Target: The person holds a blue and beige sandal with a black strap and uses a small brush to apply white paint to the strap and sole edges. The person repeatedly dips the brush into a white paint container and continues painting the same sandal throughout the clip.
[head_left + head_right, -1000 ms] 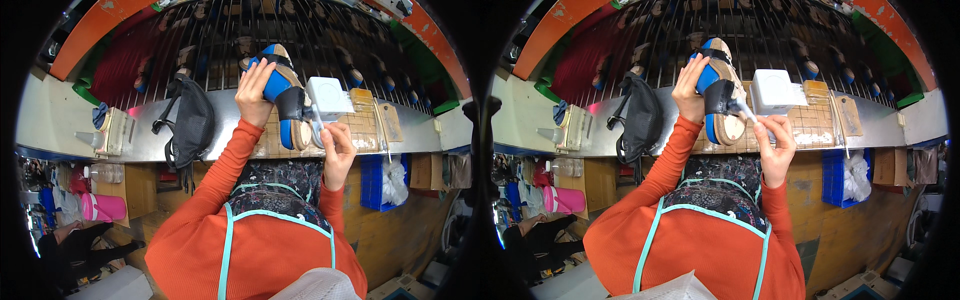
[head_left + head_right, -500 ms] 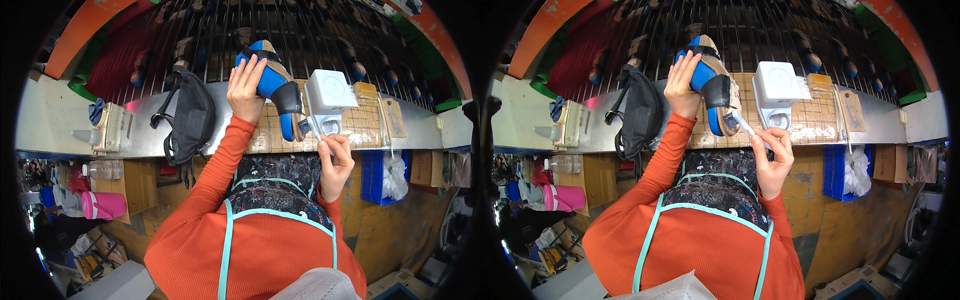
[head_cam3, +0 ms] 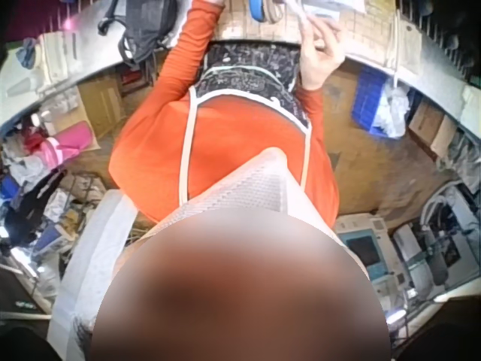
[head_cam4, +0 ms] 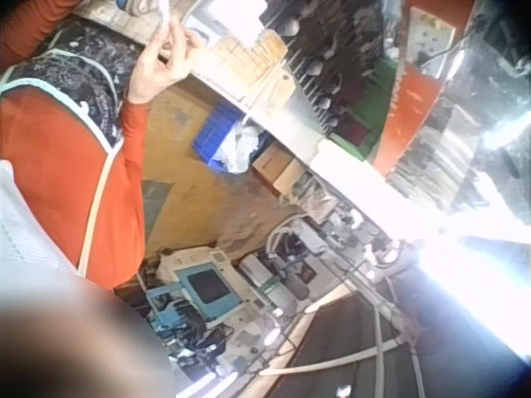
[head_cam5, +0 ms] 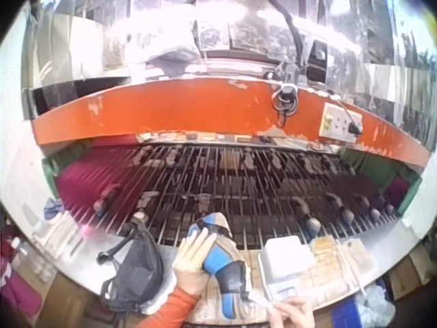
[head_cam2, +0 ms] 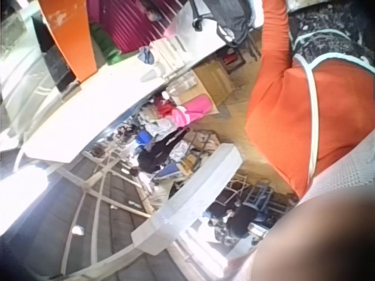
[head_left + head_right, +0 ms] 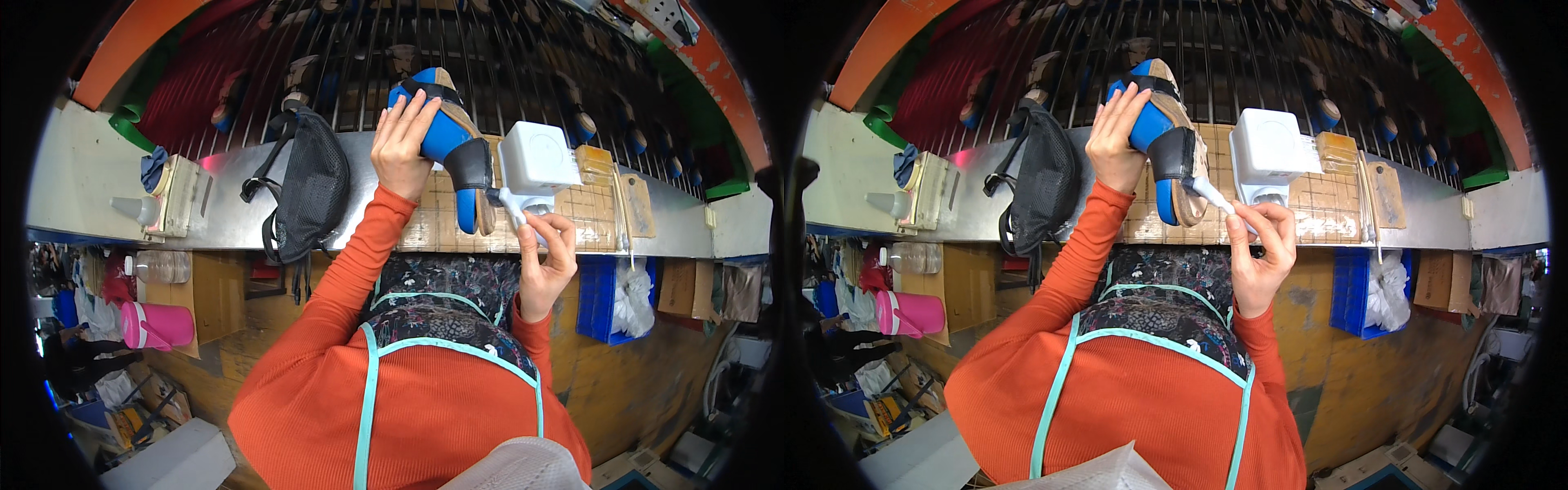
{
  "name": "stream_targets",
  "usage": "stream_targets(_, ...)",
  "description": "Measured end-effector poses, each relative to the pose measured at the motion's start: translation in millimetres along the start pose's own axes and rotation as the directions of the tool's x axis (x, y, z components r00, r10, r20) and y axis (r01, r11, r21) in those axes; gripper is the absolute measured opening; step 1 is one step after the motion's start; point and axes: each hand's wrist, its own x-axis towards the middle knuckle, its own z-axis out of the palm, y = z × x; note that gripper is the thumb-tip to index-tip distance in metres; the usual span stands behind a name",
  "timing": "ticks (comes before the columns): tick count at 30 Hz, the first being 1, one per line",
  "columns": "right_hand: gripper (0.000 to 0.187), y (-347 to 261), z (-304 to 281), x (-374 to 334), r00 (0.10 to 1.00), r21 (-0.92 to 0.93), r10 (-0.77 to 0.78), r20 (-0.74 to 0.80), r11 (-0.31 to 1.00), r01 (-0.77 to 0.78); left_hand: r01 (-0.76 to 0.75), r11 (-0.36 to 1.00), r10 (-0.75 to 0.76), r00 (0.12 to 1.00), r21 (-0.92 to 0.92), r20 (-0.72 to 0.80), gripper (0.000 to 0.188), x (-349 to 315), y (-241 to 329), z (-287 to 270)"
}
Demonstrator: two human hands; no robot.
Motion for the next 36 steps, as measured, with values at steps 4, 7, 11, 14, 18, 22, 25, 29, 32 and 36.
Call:
stream_targets(4,0.016,6,-7,8,0.993,0.078,-0.026,0.118,0.997,0.017,0.016,0.999,-0.015,0.999,-0.035,0.031,0.065,1,1,1)
stream_targets(7,0.016,7,-9,13,0.99,0.095,-0.031,0.134,0.995,0.018,0.044,0.996,-0.038,0.997,-0.081,0.071,0.065,2,1,3)
stream_targets(11,0.016,6,-9,22,0.985,0.087,-0.115,0.132,0.991,0.104,0.094,0.987,-0.074,0.985,-0.128,0.155,0.064,3,7,3)
stream_targets(14,0.017,4,-11,34,0.971,0.067,-0.189,0.144,0.981,0.181,0.121,0.978,-0.086,0.976,-0.169,0.2,0.058,5,13,1)
stream_targets(18,0.017,2,-14,48,0.95,0.064,-0.261,0.169,0.965,0.253,0.113,0.971,-0.062,0.97,-0.211,0.237,0.046,7,21,-5)
stream_targets(22,0.018,-1,-12,59,0.932,0.09,-0.309,0.188,0.951,0.297,0.26,0.929,-0.141,0.907,-0.265,0.396,0.049,6,25,-11)
stream_targets(25,0.018,-5,-14,67,0.915,0.078,-0.335,0.225,0.942,0.326,0.388,0.875,-0.192,0.827,-0.29,0.528,0.063,3,26,-16)
stream_targets(29,0.017,-8,-15,79,0.886,0.094,-0.367,0.282,0.93,0.355,0.387,0.873,-0.141,0.784,-0.298,0.604,0.064,2,27,-21)
stream_targets(32,0.017,-8,-16,88,0.854,0.088,-0.402,0.33,0.914,0.396,0.47,0.87,-0.171,0.565,-0.145,0.807,0.064,0,24,-25)
stream_targets(36,0.015,-5,-15,93,0.842,0.09,-0.391,0.373,0.918,0.386,0.555,0.789,-0.089,0.527,-0.264,0.845,0.063,-12,22,-23)
